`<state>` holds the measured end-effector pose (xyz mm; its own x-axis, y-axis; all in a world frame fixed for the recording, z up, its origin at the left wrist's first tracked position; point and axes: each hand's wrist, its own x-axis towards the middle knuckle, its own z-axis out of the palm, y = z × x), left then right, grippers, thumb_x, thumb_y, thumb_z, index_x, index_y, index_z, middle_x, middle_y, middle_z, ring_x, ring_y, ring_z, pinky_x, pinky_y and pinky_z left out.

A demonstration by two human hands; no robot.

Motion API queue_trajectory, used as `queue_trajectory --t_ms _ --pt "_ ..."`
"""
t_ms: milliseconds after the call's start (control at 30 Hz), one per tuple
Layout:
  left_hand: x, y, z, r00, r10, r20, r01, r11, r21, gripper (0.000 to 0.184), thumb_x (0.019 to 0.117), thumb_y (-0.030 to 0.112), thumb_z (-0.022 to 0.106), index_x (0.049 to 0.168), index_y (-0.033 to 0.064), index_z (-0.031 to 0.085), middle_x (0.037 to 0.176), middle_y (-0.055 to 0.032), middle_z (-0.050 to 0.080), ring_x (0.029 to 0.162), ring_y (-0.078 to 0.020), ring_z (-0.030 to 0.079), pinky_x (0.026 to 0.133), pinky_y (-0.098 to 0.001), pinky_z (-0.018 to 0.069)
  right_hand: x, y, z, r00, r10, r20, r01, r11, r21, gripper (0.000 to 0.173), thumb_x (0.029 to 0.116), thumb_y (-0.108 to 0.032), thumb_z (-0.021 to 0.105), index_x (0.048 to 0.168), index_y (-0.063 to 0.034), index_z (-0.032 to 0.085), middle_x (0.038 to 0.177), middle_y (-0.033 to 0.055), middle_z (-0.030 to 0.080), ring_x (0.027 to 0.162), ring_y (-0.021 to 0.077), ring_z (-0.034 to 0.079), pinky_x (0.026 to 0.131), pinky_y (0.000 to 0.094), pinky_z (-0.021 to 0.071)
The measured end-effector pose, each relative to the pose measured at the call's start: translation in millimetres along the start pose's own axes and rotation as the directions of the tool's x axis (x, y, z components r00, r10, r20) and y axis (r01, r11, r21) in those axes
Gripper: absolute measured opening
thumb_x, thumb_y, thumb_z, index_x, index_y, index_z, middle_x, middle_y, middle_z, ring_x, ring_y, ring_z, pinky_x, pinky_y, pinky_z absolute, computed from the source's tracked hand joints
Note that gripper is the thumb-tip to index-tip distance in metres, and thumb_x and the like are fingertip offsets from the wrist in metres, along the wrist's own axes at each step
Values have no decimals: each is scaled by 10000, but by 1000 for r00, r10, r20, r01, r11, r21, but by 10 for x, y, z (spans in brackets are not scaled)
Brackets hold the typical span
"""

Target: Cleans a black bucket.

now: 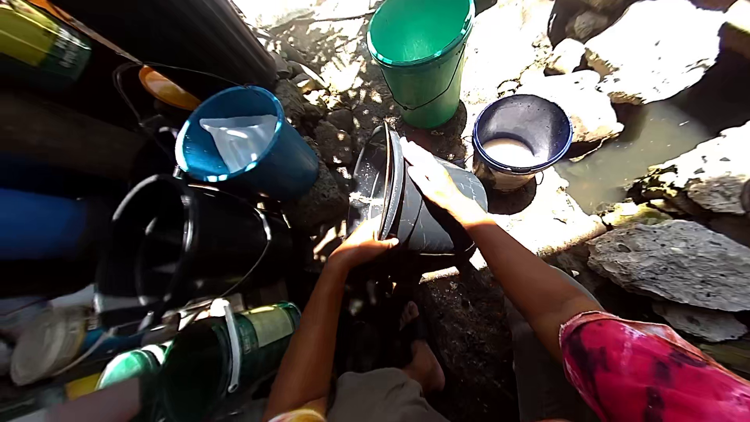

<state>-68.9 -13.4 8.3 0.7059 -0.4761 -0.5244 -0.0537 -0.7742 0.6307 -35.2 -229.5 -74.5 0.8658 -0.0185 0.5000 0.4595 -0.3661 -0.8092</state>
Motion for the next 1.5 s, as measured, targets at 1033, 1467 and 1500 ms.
queue_trajectory --t_ms 1033,1467,1500 --pt "159 -25 137 969 222 -110 -221 975 20 881 888 -27 706 1604 -15 195 1348 -285 598 1232 -336 631 1066 -487 495 321 55 89 944 312 104 -292 941 -168 457 1095 -224 399 1483 -9 511 1502 176 540 1421 300 487 1202 478 345" --pt "153 -244 185 956 218 -195 -207 975 78 729 943 77 703 1543 -74 318 1297 -281 633 1214 -332 645 1079 -481 487 -243 372 -64 886 461 -56 -438 790 -428 434 1039 -84 441 1454 -86 567 1466 163 575 1395 333 511 1174 540 374" --pt "143 -321 192 966 219 -139 -207 974 95 755 940 99 707 1556 -59 302 1283 -276 639 1196 -328 651 1070 -483 494 -131 582 -270 816 578 29 -504 735 -454 486 1020 -32 439 1490 -116 526 1476 175 553 1386 357 508 1138 571 397"
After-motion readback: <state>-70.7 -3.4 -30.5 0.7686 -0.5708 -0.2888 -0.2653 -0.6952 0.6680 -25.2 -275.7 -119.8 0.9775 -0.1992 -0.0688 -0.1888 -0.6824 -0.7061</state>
